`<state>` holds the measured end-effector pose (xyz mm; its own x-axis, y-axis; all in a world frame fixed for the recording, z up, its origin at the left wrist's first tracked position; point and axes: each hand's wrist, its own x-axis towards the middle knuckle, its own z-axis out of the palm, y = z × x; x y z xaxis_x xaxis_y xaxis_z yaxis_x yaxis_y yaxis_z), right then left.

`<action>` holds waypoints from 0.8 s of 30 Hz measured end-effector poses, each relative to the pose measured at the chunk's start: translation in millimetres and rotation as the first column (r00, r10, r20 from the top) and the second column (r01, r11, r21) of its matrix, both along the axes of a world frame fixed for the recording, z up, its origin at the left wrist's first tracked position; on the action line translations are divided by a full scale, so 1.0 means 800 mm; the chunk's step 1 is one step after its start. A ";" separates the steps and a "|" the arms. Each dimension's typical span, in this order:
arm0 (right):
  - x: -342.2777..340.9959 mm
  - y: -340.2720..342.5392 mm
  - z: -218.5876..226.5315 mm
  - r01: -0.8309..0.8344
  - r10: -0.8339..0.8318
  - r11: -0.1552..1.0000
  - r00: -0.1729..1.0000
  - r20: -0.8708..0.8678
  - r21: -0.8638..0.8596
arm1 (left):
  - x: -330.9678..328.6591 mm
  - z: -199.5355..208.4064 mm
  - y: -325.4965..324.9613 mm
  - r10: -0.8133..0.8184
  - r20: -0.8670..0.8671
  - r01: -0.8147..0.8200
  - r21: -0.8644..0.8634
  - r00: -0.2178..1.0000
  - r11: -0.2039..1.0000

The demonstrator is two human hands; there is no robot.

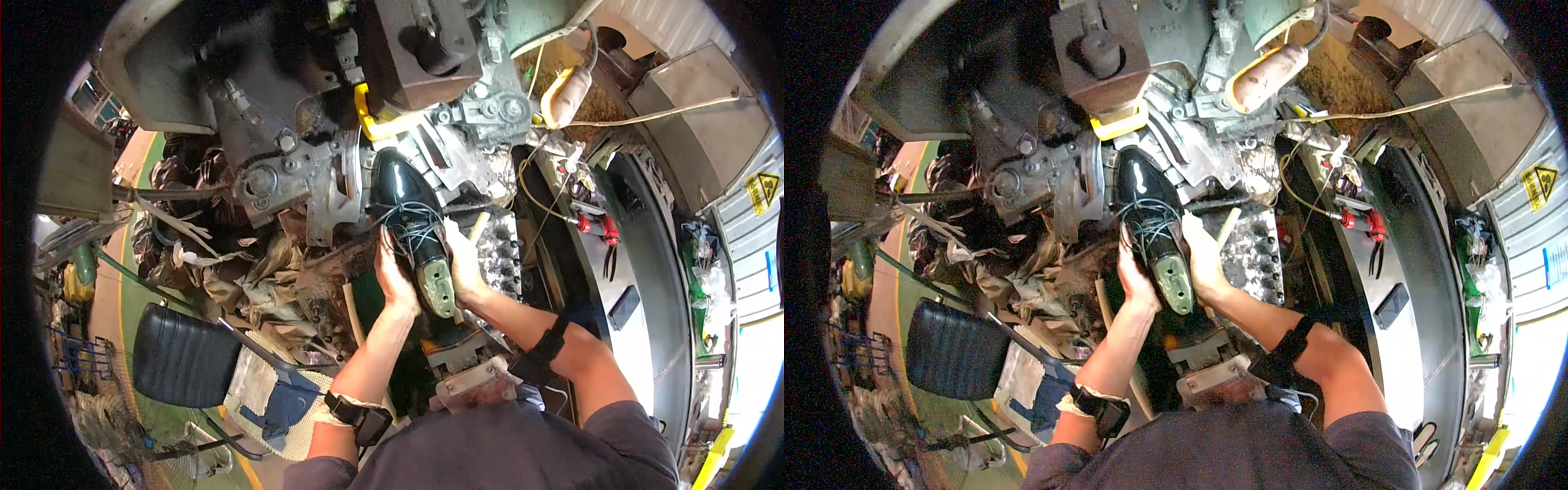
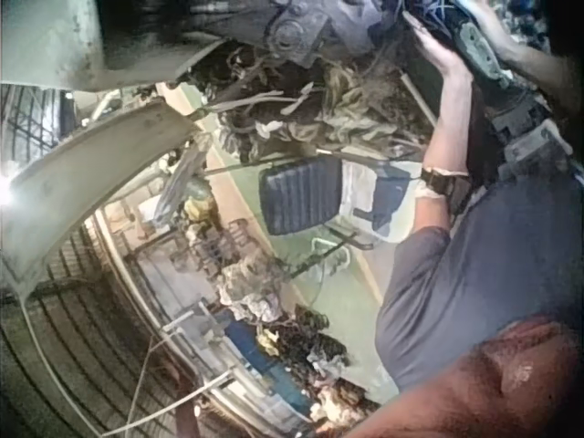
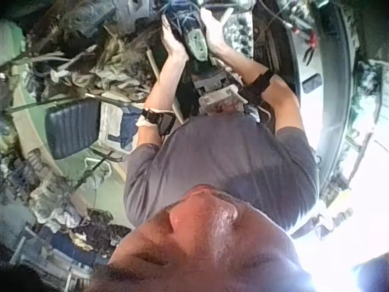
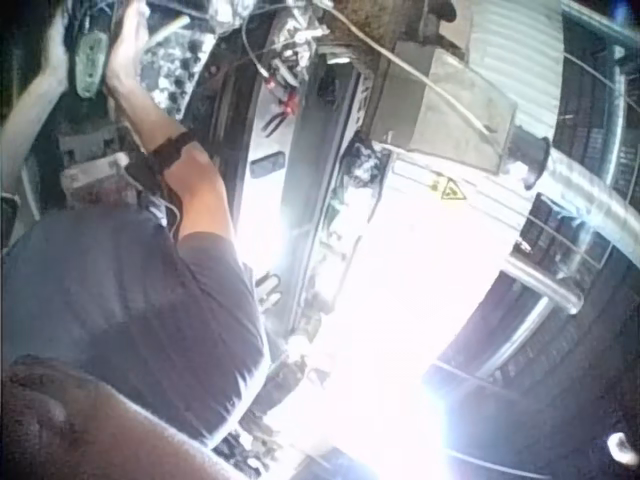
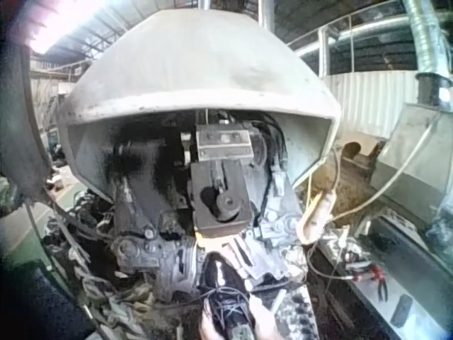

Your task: Operating a toe-lasting machine to shape and bond the front part of shoes onto lasts.

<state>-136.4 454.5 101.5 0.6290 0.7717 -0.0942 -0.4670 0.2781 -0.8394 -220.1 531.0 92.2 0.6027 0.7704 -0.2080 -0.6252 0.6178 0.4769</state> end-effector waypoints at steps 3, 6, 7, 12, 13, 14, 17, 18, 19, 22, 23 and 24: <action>-0.002 -0.001 -0.002 0.064 -0.061 0.995 0.997 -0.050 0.079 | 0.003 -0.005 0.001 -0.039 0.014 0.039 -0.048 0.999 0.998; -0.006 0.000 0.000 0.125 -0.121 0.992 0.982 -0.146 0.016 | 0.004 -0.002 -0.001 -0.014 -0.012 0.013 -0.100 1.000 0.995; -0.006 0.000 0.001 0.124 -0.119 0.992 0.982 -0.148 0.027 | 0.003 0.003 -0.003 -0.022 0.018 0.023 -0.070 1.000 0.997; 0.020 -0.016 0.014 0.074 0.069 0.931 0.926 0.372 -0.358 | -0.013 0.049 -0.023 0.245 -0.464 -0.140 0.250 0.851 0.958; 0.028 -0.029 0.019 0.015 0.162 0.900 0.916 0.368 -0.435 | -0.022 0.060 -0.026 0.355 -0.456 -0.060 0.544 0.816 0.837; 0.036 -0.050 0.025 -0.088 0.239 0.878 0.932 0.272 -0.471 | -0.027 0.070 -0.028 0.438 -0.454 -0.010 0.685 0.776 0.728; 0.053 -0.107 0.046 -0.101 0.420 0.863 0.687 0.592 -0.496 | -0.060 0.091 -0.052 0.392 -0.388 0.216 0.884 0.834 0.415; 0.061 -0.130 0.054 -0.030 0.471 0.853 0.475 0.743 -0.522 | -0.067 0.095 -0.060 0.459 -0.387 0.251 0.910 0.800 0.330; 0.057 -0.141 0.056 0.129 0.448 0.861 0.270 0.853 -0.493 | -0.069 0.098 -0.064 0.466 -0.385 0.250 0.912 0.797 0.325; 0.055 -0.164 0.058 0.281 0.441 0.859 0.017 0.897 -0.427 | -0.064 0.104 -0.076 0.446 -0.350 0.120 0.877 0.824 0.465; 0.056 -0.168 0.056 0.316 0.494 0.827 -0.016 0.869 -0.465 | -0.060 0.105 -0.082 0.519 -0.410 0.158 0.873 0.750 0.461; 0.056 -0.169 0.052 0.312 0.488 0.831 -0.014 0.873 -0.460 | -0.054 0.107 -0.086 0.583 -0.452 0.196 0.872 0.675 0.449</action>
<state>-91.3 319.1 143.3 0.3211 0.9236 0.2092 0.8908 -0.2196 -0.3978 -263.2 462.5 177.6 0.4100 0.8382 0.3596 0.0381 -0.4096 0.9115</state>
